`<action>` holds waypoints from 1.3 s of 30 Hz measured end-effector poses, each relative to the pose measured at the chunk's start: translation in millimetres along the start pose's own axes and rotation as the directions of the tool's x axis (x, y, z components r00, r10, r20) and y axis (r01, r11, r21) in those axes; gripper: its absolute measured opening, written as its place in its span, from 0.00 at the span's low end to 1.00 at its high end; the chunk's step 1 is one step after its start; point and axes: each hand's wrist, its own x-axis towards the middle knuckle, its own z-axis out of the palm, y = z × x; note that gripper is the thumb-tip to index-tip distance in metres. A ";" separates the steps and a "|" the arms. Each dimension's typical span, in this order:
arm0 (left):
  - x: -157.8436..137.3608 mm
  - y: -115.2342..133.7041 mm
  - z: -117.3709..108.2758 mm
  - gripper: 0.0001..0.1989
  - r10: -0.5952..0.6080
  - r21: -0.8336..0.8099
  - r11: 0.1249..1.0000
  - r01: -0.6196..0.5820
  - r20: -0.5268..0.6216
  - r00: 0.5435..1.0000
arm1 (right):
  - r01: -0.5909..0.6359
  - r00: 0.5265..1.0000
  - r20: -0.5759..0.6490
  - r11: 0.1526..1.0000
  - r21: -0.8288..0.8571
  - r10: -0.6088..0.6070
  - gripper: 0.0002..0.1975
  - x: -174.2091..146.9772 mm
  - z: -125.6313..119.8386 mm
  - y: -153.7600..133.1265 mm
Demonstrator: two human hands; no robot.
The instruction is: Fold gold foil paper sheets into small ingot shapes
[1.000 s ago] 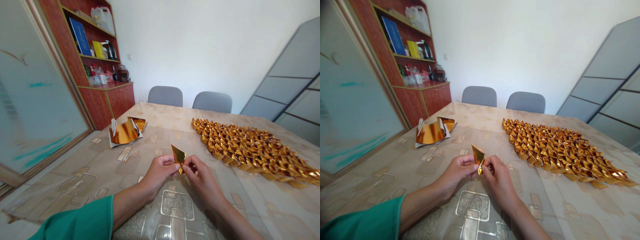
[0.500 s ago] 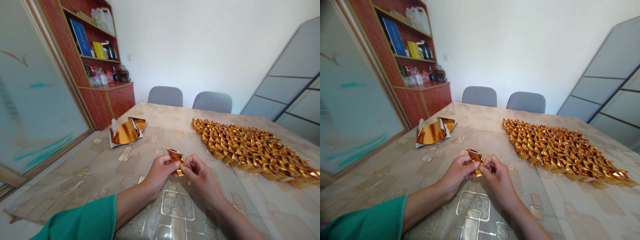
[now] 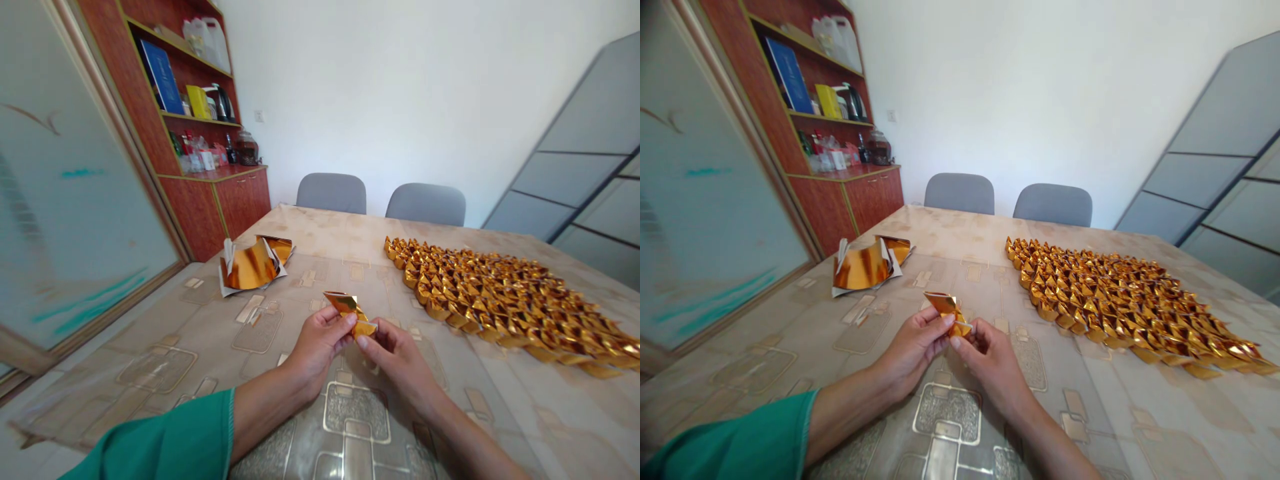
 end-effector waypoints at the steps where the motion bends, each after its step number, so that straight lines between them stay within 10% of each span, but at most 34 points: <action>1: 0.1 -0.6 -0.3 0.16 0.007 0.008 1.000 -0.006 -0.005 1.000 | 0.003 1.000 -0.010 1.000 0.000 -0.003 0.19 -0.1 1.0 -0.3; 21: 2.1 5.9 -4.5 0.16 -0.016 -0.027 0.999 0.016 0.026 1.000 | 0.292 0.939 -0.058 0.873 -0.391 -0.339 0.02 -2.9 -14.1 -13.6; 39: 2.7 8.3 -4.9 0.12 -0.015 0.015 1.000 0.013 0.151 0.988 | 0.229 0.973 0.036 0.964 -0.137 -0.226 0.07 -4.7 -19.0 -14.8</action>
